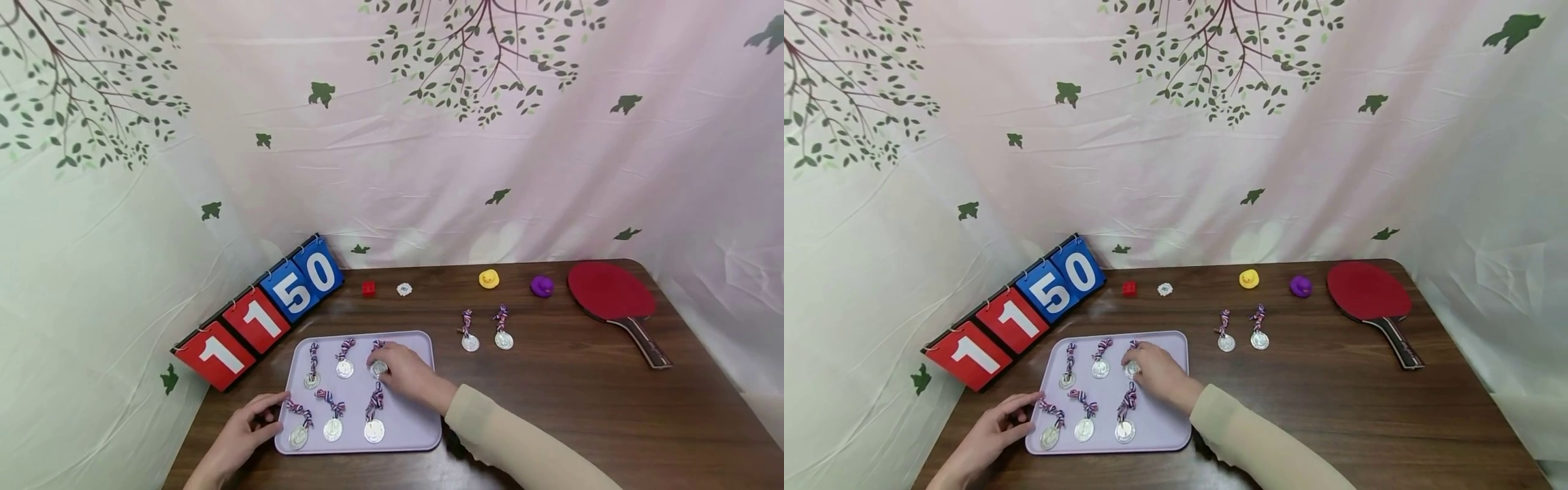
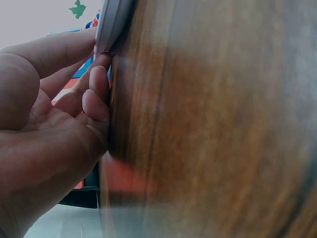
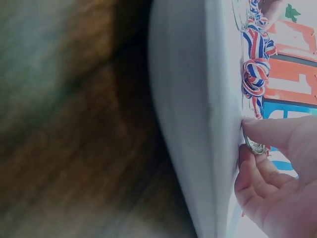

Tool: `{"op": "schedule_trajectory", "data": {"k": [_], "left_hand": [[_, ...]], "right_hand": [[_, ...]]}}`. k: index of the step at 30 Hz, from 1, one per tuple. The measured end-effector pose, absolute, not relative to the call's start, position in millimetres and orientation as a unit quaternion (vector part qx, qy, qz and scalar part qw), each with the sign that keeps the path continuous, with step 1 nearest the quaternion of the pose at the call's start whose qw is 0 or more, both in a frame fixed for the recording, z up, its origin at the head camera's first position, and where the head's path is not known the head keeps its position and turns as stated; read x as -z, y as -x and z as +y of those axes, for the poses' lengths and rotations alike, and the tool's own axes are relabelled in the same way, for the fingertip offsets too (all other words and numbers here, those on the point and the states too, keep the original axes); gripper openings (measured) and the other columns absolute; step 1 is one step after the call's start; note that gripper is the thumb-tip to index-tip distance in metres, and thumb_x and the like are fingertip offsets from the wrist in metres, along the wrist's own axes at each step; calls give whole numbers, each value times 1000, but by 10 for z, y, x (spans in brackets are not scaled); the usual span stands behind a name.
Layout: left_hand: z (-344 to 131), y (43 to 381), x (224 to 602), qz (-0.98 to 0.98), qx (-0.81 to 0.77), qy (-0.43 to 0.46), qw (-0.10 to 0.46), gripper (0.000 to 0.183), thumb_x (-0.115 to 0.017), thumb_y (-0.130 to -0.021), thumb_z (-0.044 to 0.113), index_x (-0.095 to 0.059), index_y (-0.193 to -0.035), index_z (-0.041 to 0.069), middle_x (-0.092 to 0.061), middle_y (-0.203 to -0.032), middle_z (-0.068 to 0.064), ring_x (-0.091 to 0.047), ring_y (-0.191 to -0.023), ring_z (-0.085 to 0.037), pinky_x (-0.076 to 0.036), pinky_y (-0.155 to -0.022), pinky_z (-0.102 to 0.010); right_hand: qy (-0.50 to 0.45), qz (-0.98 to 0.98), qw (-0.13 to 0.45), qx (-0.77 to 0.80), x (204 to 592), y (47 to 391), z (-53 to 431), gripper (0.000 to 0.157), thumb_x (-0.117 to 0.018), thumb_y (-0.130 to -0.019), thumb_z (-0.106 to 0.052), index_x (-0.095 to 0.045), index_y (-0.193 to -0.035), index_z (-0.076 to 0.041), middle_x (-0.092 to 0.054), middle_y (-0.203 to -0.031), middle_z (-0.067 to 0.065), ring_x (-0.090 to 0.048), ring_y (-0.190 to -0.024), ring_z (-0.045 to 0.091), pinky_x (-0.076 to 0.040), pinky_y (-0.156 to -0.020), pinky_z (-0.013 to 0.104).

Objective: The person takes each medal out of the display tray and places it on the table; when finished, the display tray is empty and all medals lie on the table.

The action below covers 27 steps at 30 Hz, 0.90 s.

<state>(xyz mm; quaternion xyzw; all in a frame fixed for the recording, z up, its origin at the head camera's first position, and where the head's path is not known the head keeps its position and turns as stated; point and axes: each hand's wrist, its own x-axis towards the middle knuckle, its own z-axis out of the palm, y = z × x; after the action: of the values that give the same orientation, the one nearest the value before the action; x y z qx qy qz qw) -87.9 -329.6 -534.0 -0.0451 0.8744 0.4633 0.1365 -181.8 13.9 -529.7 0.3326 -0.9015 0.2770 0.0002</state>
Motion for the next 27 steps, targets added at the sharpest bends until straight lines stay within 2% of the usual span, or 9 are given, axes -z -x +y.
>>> {"op": "schedule_trajectory", "data": {"k": [3, 7, 11, 16, 20, 23, 27], "left_hand": [[-3297, 877, 5345, 875, -462, 48, 139, 47, -74, -82, 12, -63, -123, 31, -55, -114, -1, -48, -95, -22, -41, -71, -27], [-3298, 875, 5351, 875, -462, 46, 140, 47, -74, -82, 12, -63, -124, 31, -55, -114, -1, -48, -95, -22, -41, -71, -27], [-3293, 878, 5351, 874, -463, 46, 137, 47, -74, -81, 12, -63, -123, 31, -55, -114, -1, -49, -95, -22, -41, -71, -27], [-3298, 882, 5362, 874, -463, 46, 137, 47, -74, -81, 13, -63, -123, 31, -55, -114, -1, -49, -95, -22, -41, -71, -27], [-3305, 886, 5376, 874, -463, 43, 140, 48, -75, -80, 15, -63, -123, 31, -55, -115, -1, -49, -95, -22, -41, -71, -27], [-3306, 887, 5377, 874, -463, 44, 141, 48, -75, -80, 15, -63, -123, 31, -55, -115, -1, -49, -95, -22, -41, -71, -27], [-3306, 883, 5368, 875, -461, 45, 143, 47, -75, -80, 15, -63, -124, 30, -55, -115, -2, -48, -95, -23, -40, -71, -27]], "right_hand": [[-335, -891, -8, -307, 5277, 1814, 156, 30, -74, -78, -4, -69, -106, -14, -66, -107, -1, -60, -103, 15, -44, -92, 33], [-329, -870, -28, -367, 5259, 1824, 220, 31, -73, -76, -2, -70, -104, -13, -67, -104, -2, -60, -100, 13, -44, -90, 31], [-324, -848, -46, -417, 5256, 1858, 334, 32, -75, -75, -2, -70, -104, -15, -66, -101, -3, -58, -88, 11, -46, -79, 27], [-314, -827, -64, -461, 5192, 1864, 577, 33, -75, -77, -2, -70, -107, -15, -65, -101, -1, -59, -81, 17, -48, -67, 25], [-301, -824, -65, -476, 5147, 1849, 870, 34, -75, -78, -4, -68, -110, -17, -65, -105, -2, -60, -86, 21, -49, -71, 29], [-304, -821, -42, -482, 5135, 1837, 1122, 35, -74, -79, -2, -67, -110, -16, -65, -110, -2, -60, -89, 21, -49, -75, 34], [-304, -818, -11, -487, 4996, 1777, 1454, 35, -72, -78, 5, -65, -110, -7, -65, -111, 9, -61, -88, 28, -50, -74, 42]]}}
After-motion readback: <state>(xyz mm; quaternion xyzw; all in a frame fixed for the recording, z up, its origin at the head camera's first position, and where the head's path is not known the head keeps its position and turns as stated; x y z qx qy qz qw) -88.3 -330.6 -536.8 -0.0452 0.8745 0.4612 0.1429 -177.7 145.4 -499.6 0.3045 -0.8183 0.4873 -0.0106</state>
